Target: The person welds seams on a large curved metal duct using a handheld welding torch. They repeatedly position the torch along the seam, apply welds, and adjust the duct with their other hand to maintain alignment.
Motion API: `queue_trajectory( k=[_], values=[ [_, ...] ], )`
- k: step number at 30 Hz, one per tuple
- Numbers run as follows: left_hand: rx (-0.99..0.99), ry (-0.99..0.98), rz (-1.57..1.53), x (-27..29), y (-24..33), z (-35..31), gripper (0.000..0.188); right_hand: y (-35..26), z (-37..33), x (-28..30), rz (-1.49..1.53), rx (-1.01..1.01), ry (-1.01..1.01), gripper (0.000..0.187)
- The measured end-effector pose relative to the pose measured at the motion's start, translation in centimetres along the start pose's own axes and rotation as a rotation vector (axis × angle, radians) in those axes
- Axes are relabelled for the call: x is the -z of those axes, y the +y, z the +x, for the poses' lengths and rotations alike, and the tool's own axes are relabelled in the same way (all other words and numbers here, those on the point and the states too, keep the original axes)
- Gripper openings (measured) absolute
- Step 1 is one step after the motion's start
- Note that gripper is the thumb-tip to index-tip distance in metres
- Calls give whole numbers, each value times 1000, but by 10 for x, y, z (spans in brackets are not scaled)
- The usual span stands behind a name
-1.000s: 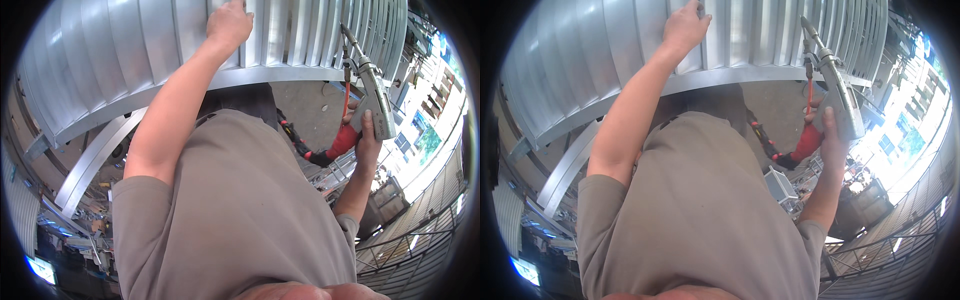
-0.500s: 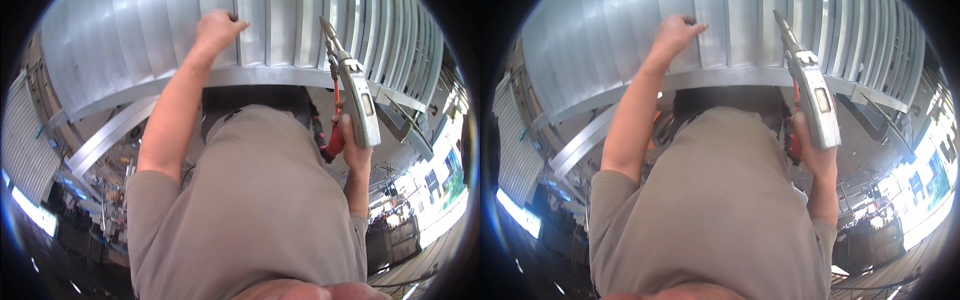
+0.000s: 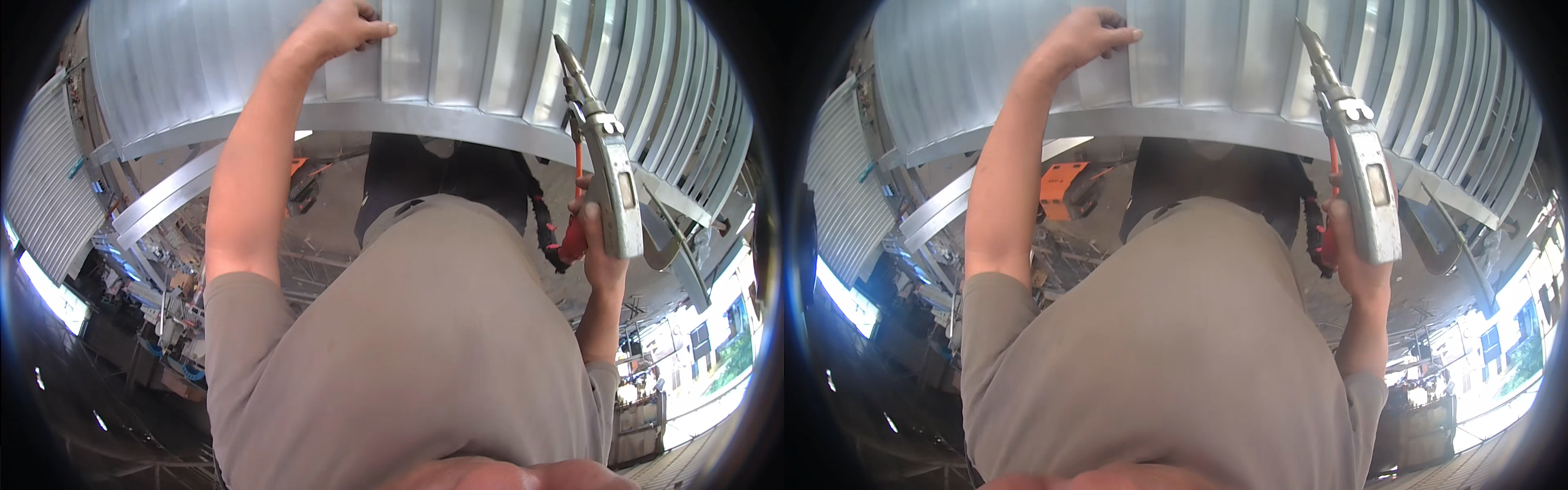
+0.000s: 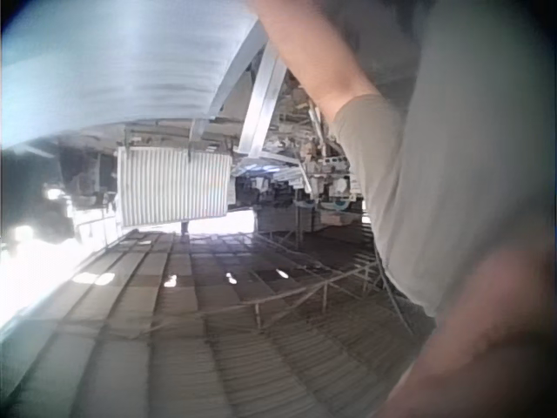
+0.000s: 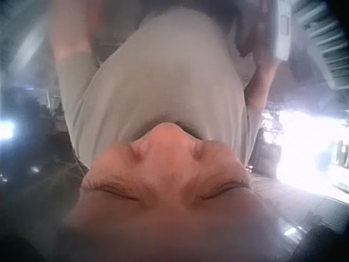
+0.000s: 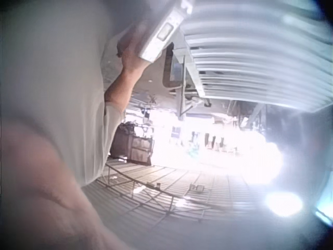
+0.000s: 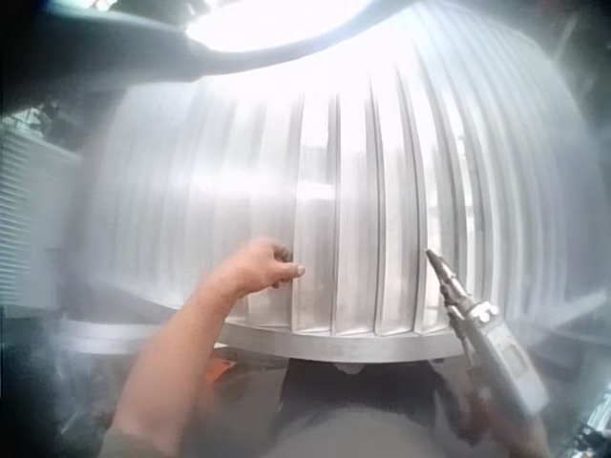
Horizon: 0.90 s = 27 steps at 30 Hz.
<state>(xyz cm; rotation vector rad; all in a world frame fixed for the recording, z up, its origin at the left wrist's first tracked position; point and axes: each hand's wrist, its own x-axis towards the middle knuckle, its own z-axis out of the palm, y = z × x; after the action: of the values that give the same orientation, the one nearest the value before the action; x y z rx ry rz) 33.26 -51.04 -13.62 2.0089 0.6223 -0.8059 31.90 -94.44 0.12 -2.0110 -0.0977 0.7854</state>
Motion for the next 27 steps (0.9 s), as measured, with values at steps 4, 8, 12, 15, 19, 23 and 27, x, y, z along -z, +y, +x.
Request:
queue_trajectory(
  k=[4, 8, 12, 15, 19, 23, 27],
  values=[
    [-36, -53, 34, 3, -4, 4, 39, -33, -2, -22, -20, -15, 44, 42],
    [-179, -21, 202, 5, -10, 11, 41, -62, 4, -44, 7, -20, 153, 45],
    [-251, 31, 207, 2, -16, 12, 40, -82, 17, -46, 32, -18, 140, 48],
    [-258, 25, 195, 2, -20, 10, 39, -97, 25, -38, -49, 68, 153, 50],
    [-276, 41, 190, 3, -19, 10, 39, -125, 34, -27, -75, -25, 64, 56],
    [-291, 24, 187, 5, -19, 12, 38, -157, 36, -27, -119, -77, -67, 65],
    [-299, 12, 186, 5, -21, 14, 38, -185, 37, -36, -175, -175, -127, 62]
  ],
)
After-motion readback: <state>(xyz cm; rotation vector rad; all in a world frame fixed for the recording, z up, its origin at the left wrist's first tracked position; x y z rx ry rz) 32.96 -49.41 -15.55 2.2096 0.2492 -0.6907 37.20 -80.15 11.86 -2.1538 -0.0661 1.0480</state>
